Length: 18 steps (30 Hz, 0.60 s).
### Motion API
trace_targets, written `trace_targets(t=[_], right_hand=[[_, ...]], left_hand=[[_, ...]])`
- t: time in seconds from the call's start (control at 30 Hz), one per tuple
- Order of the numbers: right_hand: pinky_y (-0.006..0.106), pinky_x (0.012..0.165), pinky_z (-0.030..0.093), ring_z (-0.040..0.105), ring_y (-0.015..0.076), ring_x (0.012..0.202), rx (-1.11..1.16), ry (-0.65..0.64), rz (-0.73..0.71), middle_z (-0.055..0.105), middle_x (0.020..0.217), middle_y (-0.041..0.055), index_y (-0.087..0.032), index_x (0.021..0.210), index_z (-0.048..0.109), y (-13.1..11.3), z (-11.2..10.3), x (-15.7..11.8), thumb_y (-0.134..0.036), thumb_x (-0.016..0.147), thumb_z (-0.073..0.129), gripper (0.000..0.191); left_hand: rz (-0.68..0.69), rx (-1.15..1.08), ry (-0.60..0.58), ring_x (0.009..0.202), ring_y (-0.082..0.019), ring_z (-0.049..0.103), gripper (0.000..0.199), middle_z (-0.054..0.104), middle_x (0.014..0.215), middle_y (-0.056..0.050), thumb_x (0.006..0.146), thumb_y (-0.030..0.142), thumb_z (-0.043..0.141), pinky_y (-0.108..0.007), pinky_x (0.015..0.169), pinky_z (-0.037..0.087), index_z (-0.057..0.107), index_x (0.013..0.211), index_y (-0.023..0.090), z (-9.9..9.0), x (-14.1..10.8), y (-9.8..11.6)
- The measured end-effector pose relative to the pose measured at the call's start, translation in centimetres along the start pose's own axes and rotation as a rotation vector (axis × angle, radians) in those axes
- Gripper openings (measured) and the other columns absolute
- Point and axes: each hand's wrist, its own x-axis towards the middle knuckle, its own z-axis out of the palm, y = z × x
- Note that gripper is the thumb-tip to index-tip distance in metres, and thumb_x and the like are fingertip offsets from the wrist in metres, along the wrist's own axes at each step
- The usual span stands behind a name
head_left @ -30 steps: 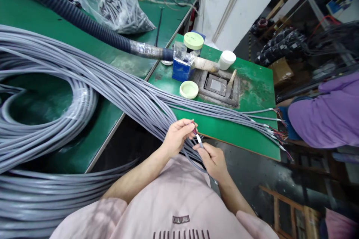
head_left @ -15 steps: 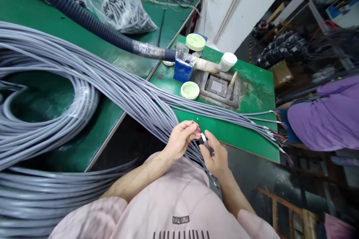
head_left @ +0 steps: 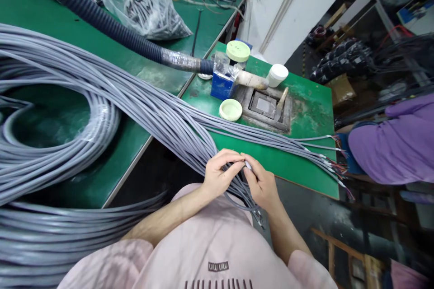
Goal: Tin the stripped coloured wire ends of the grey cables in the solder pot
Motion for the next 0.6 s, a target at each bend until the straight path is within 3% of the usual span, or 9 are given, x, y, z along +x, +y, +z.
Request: trace_targets(t=[0.1,0.2,0.37,0.47,0.6], right_hand=[[0.029,0.062,0.055,0.067,0.0168,0.067,0.157,0.022,0.138,0.071,0.075,0.0031,-0.025,0.127,0.06,0.7,-0.3,0.3,-0.032,0.092,0.047,0.037],[0.025,0.042,0.042,0.044,0.0103,0.037,0.393,0.057,0.256,0.047,0.044,-0.0075,-0.022,0.128,0.058,1.9,-0.8,1.3,-0.037,0.09,0.052,0.041],[0.023,0.038,0.038,0.029,0.0068,0.03,0.656,0.036,0.328,0.032,0.034,-0.0143,-0.016,0.126,0.056,2.5,-1.6,4.0,-0.038,0.084,0.058,0.048],[0.023,0.038,0.038,0.028,0.006,0.029,0.628,0.01,0.317,0.033,0.034,-0.0146,-0.017,0.126,0.056,2.3,-2.0,5.5,-0.039,0.083,0.058,0.049],[0.023,0.037,0.038,0.032,0.0067,0.029,0.506,0.006,0.248,0.036,0.036,-0.0131,-0.018,0.124,0.059,2.6,-2.4,7.9,-0.039,0.081,0.058,0.047]], left_hand=[[-0.062,-0.078,-0.054,0.086,-0.016,0.066,0.024,0.07,0.097,-0.006,0.081,0.029,0.068,-0.031,0.081,0.054,0.071,0.105,0.024,0.0,-0.2,-0.4],[-0.099,-0.106,-0.041,0.087,-0.015,0.066,0.032,0.07,0.097,-0.006,0.082,0.03,0.067,-0.029,0.083,0.053,0.066,0.114,0.023,-0.2,-0.1,-0.6],[-0.035,0.023,0.023,0.081,-0.015,0.064,0.025,0.07,0.088,-0.004,0.082,0.029,0.067,-0.028,0.077,0.05,0.069,0.106,0.023,-1.1,0.6,-0.5],[0.107,0.208,0.008,0.08,-0.016,0.063,0.018,0.071,0.085,-0.004,0.082,0.026,0.066,-0.031,0.078,0.048,0.07,0.099,0.023,-2.0,1.2,-0.6],[0.253,0.486,-0.038,0.086,-0.02,0.064,0.014,0.073,0.086,-0.005,0.082,0.026,0.063,-0.04,0.091,0.043,0.07,0.095,0.024,-3.2,2.0,-1.7]])
